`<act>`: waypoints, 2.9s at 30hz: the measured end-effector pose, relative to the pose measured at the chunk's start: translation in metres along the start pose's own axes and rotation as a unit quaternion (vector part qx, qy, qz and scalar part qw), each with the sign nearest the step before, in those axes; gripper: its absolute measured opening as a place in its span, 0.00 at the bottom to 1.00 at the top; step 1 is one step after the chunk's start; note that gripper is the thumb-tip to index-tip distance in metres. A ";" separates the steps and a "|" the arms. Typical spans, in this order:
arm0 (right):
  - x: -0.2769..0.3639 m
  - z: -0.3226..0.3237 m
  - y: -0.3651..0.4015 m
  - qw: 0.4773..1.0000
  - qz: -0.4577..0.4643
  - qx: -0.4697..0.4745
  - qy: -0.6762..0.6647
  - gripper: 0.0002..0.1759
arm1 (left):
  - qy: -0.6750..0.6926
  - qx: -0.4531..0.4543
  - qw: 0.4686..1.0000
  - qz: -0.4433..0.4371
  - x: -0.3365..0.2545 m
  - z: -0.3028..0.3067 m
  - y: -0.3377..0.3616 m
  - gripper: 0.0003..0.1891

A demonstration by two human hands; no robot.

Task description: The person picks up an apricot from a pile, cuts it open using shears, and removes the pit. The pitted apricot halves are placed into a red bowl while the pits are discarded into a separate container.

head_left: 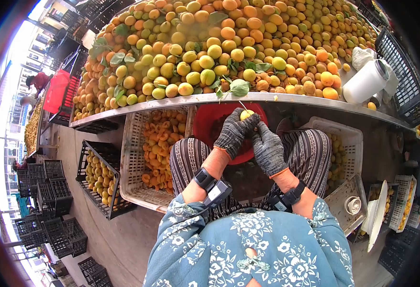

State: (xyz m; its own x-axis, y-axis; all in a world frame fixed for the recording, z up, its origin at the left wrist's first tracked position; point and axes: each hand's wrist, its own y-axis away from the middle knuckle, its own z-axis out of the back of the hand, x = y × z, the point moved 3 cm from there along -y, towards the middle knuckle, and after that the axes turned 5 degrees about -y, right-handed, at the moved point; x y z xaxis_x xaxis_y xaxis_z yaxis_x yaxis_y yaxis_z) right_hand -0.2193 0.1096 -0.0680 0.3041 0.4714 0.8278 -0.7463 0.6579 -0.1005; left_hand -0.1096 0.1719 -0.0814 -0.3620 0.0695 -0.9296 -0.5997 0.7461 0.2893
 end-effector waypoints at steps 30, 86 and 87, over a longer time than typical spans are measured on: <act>-0.015 -0.030 0.009 0.948 -0.091 0.031 -0.304 0.15 | 0.235 -0.091 0.966 0.052 0.040 0.006 -0.019 0.14; 0.040 0.050 -0.029 0.832 -0.092 0.057 -0.544 0.12 | 0.316 0.075 0.935 0.144 0.005 0.008 0.012 0.25; 0.031 0.062 -0.034 0.826 -0.092 0.075 -0.552 0.10 | 0.316 0.075 0.934 0.145 0.002 0.007 0.014 0.25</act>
State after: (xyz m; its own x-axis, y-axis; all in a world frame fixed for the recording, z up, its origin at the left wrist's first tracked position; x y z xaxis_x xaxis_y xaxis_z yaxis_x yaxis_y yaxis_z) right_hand -0.2212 0.0653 -0.0049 -0.2417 -0.5048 0.8287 -0.8380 0.5392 0.0840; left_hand -0.1140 0.1871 -0.0811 -0.8722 -0.0860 -0.4816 -0.3201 0.8448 0.4287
